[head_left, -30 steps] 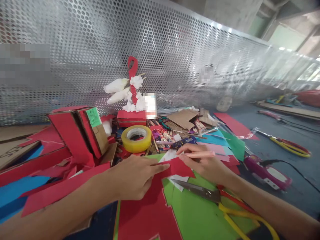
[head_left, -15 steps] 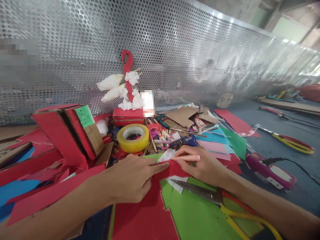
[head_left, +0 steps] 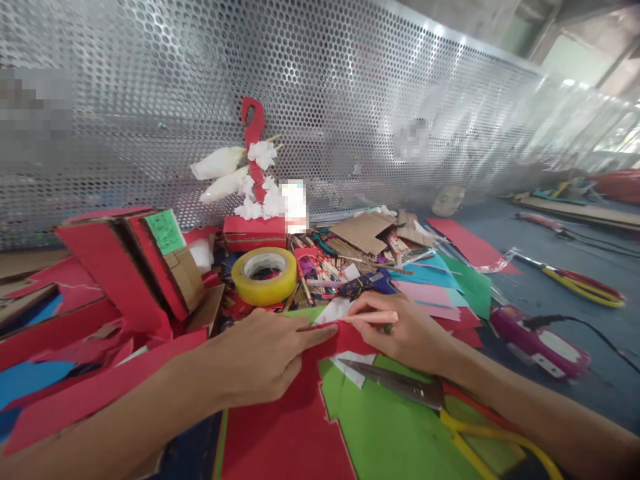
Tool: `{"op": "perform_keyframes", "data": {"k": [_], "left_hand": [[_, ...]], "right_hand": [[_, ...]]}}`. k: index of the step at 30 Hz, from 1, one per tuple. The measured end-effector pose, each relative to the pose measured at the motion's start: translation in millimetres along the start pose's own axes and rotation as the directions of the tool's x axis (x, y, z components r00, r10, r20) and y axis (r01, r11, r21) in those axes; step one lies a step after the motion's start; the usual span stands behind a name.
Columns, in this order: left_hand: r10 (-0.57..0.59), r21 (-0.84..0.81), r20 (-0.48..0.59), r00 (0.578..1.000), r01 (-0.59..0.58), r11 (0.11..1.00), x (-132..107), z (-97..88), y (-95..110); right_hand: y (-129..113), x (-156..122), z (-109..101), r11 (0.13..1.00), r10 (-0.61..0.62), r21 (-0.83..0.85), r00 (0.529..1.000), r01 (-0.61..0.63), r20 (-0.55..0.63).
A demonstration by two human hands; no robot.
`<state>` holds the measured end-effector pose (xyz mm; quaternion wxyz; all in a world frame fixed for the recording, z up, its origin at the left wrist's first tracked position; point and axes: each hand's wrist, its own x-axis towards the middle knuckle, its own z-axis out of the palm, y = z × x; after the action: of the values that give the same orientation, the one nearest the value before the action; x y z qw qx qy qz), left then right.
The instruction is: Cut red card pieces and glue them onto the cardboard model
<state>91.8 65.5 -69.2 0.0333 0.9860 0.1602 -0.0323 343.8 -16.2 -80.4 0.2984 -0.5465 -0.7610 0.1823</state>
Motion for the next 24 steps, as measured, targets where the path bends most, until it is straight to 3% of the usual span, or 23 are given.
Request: {"op": "perform_keyframes", "data": {"k": [24], "left_hand": [[-0.013,-0.001,-0.015,1.0,0.013,1.0,1.1,0.1,1.3]], "right_hand": [[-1.7,-0.8,-0.8,1.0,0.018,0.016,0.999,-0.019,0.034]]}}
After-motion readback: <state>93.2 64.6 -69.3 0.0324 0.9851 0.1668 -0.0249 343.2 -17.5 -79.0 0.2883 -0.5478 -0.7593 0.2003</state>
